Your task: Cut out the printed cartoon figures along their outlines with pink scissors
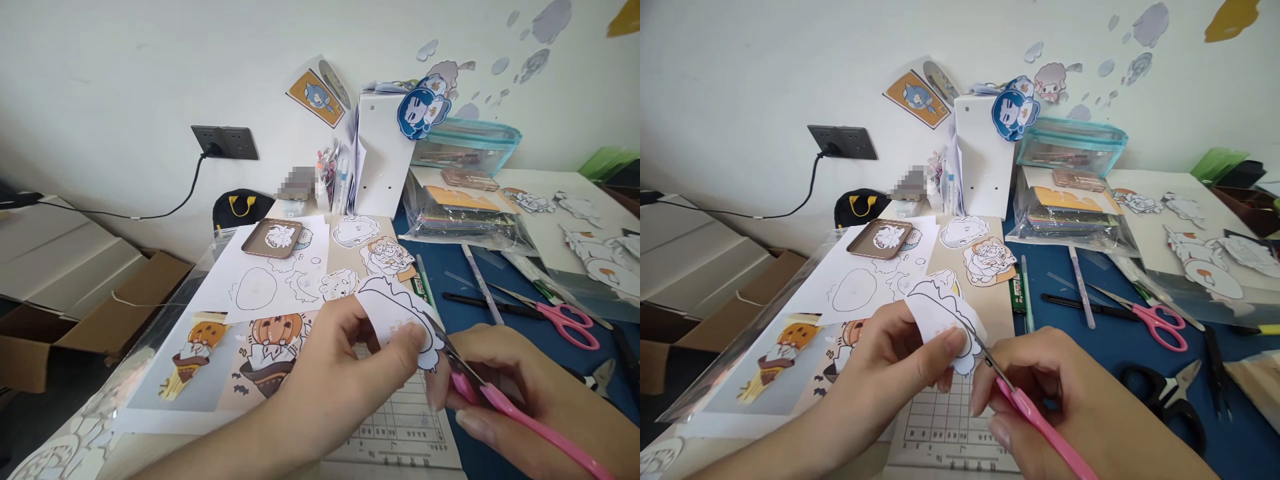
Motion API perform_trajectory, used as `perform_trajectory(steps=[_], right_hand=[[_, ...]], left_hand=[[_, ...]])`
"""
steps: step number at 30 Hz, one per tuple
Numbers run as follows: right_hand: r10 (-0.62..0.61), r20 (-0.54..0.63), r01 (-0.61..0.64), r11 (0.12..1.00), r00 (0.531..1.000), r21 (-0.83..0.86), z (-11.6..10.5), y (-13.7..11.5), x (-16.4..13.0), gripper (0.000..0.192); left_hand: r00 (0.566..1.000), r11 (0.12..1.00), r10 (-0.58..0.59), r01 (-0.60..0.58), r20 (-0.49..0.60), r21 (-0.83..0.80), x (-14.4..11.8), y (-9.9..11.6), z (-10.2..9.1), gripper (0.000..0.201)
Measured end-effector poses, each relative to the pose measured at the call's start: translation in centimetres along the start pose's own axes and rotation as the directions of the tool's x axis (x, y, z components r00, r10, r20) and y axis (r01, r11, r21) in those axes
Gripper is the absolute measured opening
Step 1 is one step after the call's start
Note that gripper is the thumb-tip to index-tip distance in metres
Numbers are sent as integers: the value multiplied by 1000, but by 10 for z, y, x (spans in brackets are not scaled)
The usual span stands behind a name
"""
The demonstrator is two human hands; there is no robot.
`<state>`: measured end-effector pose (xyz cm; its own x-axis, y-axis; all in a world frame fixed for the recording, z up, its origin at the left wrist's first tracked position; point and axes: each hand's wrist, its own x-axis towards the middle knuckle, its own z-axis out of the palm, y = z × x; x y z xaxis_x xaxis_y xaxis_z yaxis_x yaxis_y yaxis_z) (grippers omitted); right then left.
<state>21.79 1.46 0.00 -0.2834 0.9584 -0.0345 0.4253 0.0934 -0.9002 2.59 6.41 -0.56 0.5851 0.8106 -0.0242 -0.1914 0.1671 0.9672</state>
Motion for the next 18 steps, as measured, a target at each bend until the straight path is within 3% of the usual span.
perform_trajectory(steps=[4,9,13,18], right_hand=[[86,-40,-78,982,996,172,5,-2,-4,19],[82,-59,-57,937,995,344,6,0,-8,20],[52,-13,-43,928,999,371,5,2,-8,16],[77,-6,-71,948,997,310,4,0,-5,21]], left_hand=[[1000,999,11,-11,7,52,-1,-1,-2,20],[998,995,22,-27,58,97,1,0,-2,25],[999,994,26,-31,45,107,-2,-3,-3,24],[998,991,-28,35,-54,132,-7,-7,-4,14]])
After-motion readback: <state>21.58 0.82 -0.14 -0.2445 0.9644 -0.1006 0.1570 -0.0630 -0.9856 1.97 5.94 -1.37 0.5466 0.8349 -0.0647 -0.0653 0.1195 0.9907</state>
